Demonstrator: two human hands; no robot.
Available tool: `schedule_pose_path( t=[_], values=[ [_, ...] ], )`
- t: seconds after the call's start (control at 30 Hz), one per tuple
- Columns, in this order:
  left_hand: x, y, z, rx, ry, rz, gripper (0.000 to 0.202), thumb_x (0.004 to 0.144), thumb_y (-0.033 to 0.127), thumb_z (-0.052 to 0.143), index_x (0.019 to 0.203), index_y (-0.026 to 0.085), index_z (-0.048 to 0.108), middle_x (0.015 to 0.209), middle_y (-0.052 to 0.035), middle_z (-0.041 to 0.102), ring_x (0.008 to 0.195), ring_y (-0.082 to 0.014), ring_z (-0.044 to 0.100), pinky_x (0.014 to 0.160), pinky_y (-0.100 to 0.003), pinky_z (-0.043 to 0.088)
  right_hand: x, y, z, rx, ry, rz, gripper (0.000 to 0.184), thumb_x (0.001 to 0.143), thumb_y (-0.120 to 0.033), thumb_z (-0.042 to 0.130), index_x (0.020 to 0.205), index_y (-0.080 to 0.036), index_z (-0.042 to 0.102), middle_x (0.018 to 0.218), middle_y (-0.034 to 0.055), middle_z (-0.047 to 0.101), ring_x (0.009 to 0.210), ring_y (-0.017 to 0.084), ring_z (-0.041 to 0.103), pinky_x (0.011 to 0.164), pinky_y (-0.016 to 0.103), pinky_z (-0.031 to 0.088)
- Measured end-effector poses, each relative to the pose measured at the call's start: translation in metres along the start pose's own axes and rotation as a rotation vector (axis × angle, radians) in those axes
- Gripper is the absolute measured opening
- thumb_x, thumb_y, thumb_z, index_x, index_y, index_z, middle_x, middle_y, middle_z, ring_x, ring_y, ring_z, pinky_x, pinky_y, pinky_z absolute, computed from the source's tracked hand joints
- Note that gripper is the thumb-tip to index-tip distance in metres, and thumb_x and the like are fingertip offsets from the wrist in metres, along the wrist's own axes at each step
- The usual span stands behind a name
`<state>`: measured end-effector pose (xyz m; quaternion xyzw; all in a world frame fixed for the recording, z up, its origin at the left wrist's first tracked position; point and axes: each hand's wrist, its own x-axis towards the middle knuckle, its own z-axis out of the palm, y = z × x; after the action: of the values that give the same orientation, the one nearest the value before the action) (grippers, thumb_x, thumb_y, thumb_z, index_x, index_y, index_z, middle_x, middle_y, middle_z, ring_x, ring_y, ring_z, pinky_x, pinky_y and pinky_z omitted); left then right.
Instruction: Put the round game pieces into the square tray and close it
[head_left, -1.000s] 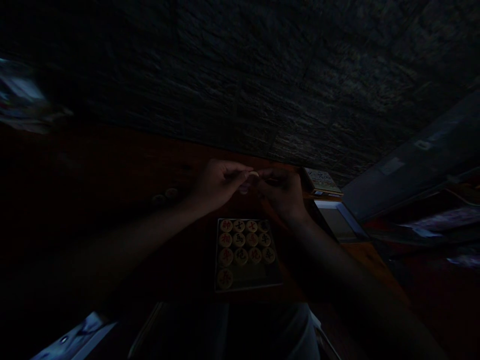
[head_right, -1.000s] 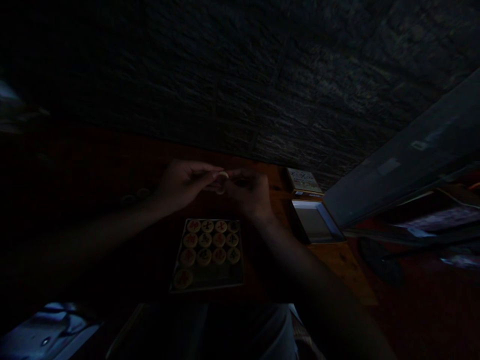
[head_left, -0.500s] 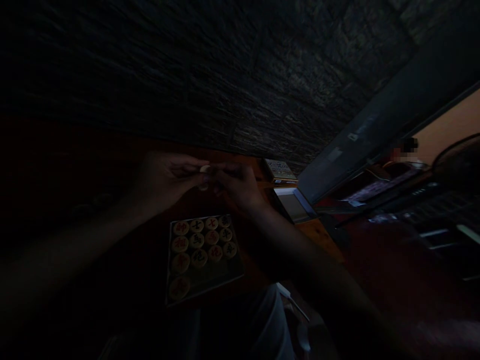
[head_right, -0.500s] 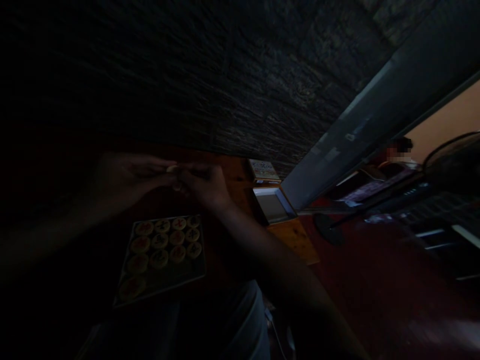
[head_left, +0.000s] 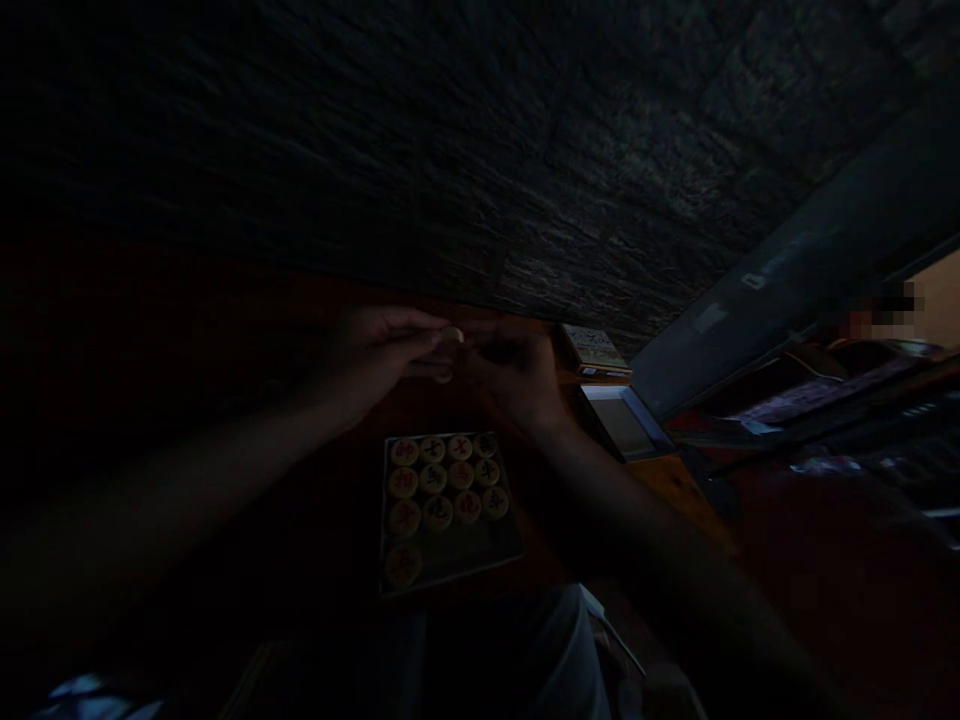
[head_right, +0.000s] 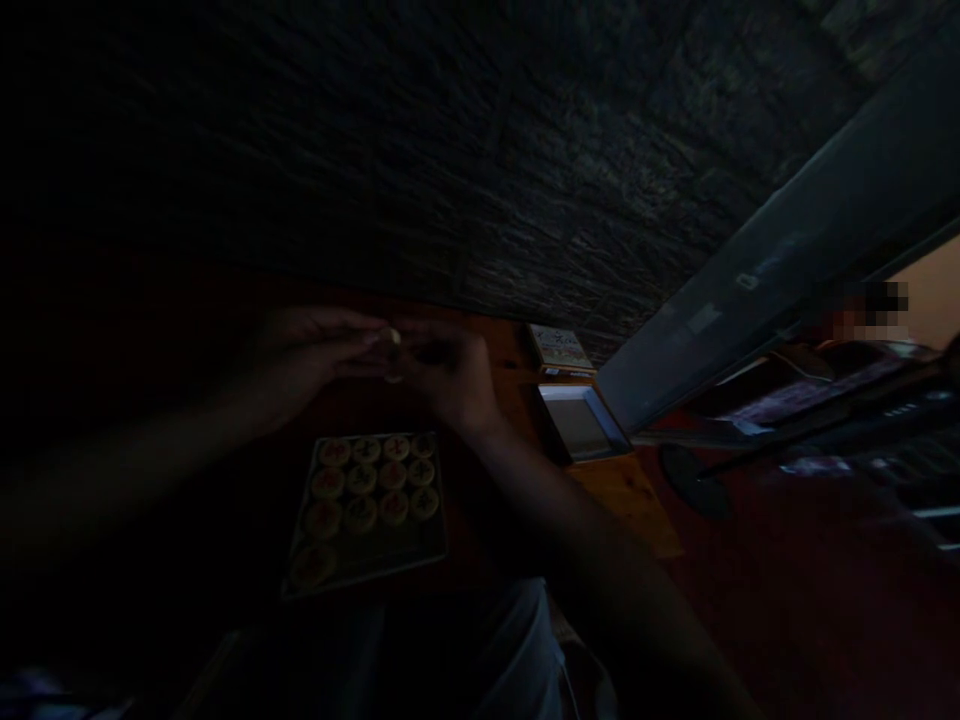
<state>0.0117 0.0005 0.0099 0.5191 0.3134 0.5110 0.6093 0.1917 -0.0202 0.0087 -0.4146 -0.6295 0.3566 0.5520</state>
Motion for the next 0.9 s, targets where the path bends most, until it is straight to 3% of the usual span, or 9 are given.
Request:
schedule_pose_path(
  t=[0.3, 0.47, 0.63, 0.9],
  values=[
    [0.004, -0.002, -0.003, -0.161, -0.106, -0.106, 0.014, 0.088, 0.025, 0.076, 0.086, 0.012, 0.079, 0.085, -0.0086, 0.078, 0.079, -0.0200, 0.077, 0.077, -0.036, 0.066, -0.003, -0.003, -0.004, -0.233, -0.001, -0.168, 0.025, 0.080, -0.029, 0.089, 0.103, -0.023, 0.084, 0.090, 0.0034, 0.077, 0.080, 0.018, 0.071, 0.072, 0.032, 0.058],
    [0.005, -0.002, -0.002, -0.235, -0.223, -0.140, 0.015, 0.089, 0.023, 0.077, 0.094, 0.010, 0.081, 0.095, -0.0108, 0.079, 0.083, -0.0180, 0.076, 0.082, -0.034, 0.064, -0.003, -0.006, -0.007, -0.400, -0.005, -0.289, 0.023, 0.083, -0.030, 0.087, 0.105, -0.023, 0.085, 0.090, 0.0029, 0.068, 0.076, 0.016, 0.065, 0.066, 0.029, 0.055],
    [0.006, -0.002, -0.002, -0.267, -0.191, -0.132, 0.010, 0.090, 0.014, 0.072, 0.089, 0.010, 0.080, 0.095, -0.0108, 0.079, 0.083, -0.0184, 0.076, 0.082, -0.033, 0.063, -0.001, -0.005, -0.011, -0.480, -0.009, -0.347, 0.026, 0.085, -0.023, 0.084, 0.111, -0.025, 0.084, 0.093, 0.0030, 0.070, 0.075, 0.015, 0.065, 0.064, 0.028, 0.054],
    [0.006, -0.005, -0.007, -0.126, -0.132, -0.032, 0.020, 0.086, 0.026, 0.083, 0.098, 0.012, 0.083, 0.100, -0.0129, 0.082, 0.086, -0.0227, 0.079, 0.081, -0.037, 0.064, -0.002, -0.007, -0.015, -0.579, -0.051, -0.365, 0.028, 0.088, -0.023, 0.078, 0.116, -0.024, 0.082, 0.095, 0.0036, 0.074, 0.075, 0.016, 0.068, 0.066, 0.029, 0.054]
  ],
)
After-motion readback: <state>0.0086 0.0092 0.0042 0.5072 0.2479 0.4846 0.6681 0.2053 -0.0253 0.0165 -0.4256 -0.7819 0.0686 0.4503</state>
